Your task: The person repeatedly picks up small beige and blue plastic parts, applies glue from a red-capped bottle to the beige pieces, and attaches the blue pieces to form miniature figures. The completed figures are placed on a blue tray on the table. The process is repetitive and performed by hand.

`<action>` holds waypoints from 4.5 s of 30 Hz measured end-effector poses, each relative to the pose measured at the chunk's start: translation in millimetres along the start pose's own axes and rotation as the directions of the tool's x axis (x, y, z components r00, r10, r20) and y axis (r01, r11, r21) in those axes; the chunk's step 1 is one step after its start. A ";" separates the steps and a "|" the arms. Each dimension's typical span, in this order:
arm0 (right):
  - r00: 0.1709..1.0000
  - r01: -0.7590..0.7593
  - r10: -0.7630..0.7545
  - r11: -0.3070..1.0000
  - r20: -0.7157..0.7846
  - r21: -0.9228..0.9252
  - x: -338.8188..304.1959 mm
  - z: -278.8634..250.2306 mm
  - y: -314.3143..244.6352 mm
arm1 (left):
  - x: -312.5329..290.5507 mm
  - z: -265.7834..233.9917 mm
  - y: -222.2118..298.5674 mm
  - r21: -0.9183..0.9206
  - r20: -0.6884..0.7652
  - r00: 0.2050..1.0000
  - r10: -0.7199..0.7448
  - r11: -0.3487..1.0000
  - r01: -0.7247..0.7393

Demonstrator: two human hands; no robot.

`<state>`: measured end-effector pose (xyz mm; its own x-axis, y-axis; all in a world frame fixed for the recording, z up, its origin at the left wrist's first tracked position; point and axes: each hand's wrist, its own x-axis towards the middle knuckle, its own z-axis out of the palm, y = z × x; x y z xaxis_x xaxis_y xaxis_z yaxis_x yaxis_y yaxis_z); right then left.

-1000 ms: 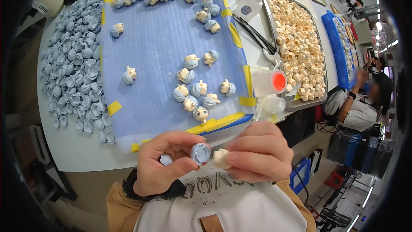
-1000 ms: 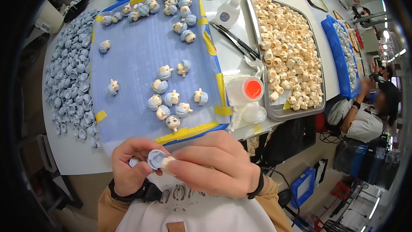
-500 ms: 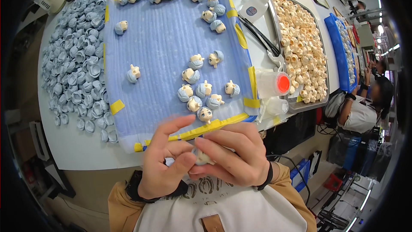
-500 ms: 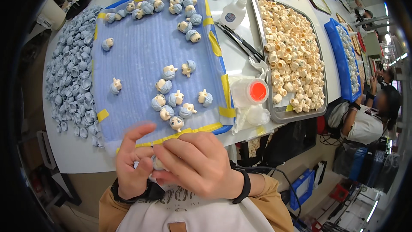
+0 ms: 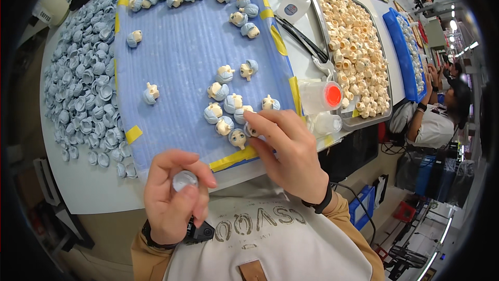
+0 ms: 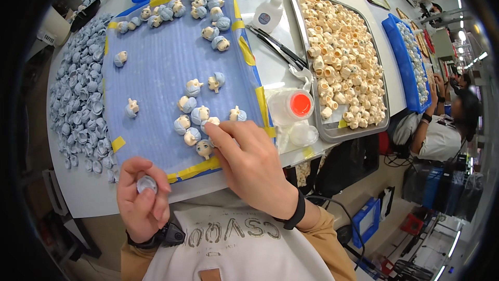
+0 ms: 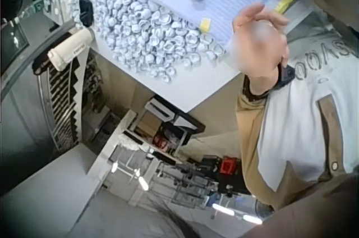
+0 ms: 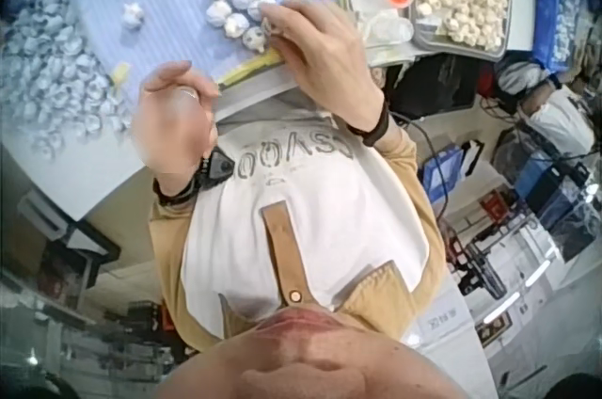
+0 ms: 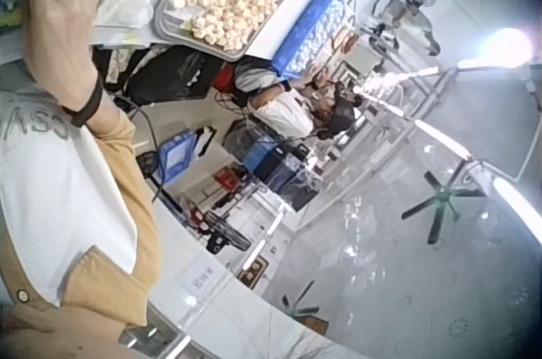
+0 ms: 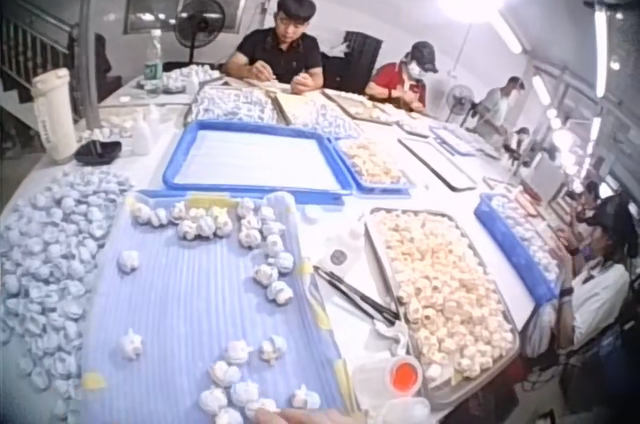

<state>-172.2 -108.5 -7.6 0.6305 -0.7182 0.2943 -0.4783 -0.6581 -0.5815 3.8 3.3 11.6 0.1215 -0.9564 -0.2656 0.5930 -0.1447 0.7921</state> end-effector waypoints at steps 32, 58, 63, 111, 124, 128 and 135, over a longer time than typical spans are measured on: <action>0.998 0.059 -0.062 0.966 -0.005 -0.253 15.7 14.6 -16.2 | 9.9 11.6 -8.8 0.789 -0.032 0.983 0.183 0.608 -0.088; 0.973 -0.136 -0.162 0.164 0.163 0.977 2.3 10.0 -38.9 | 3.4 -6.2 -1.3 0.633 0.436 0.700 0.565 0.361 -0.685; 0.966 -0.172 -0.184 0.065 0.181 0.983 2.7 13.6 -34.7 | 3.9 -8.9 -3.7 0.634 0.462 0.657 0.596 0.296 -0.715; 0.752 0.270 -0.626 0.007 -0.206 0.963 1.3 -20.0 -66.2 | 2.5 13.1 -10.6 0.712 0.017 0.896 0.444 0.624 -0.322; 0.807 -0.581 0.563 0.696 -0.181 -0.422 -48.9 -122.4 114.8 | 5.8 -0.8 -0.5 0.524 0.407 0.899 0.162 0.765 -0.375; 0.867 -0.487 0.469 0.729 -0.168 -0.480 -50.3 -122.0 119.6 | 2.5 -6.3 -5.9 0.540 0.326 0.919 0.220 0.755 -0.372; 0.858 0.373 -0.504 0.745 0.101 0.553 -21.2 -89.3 17.8 | 6.8 -1.4 -7.4 0.510 0.455 0.890 -0.020 0.825 -0.242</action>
<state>-248.7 -125.1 43.5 0.8437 -0.2617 0.4688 0.2163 -0.6334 -0.7429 1.3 -1.9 3.2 -0.2660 -0.9640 -0.0024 0.0537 -0.0173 0.9984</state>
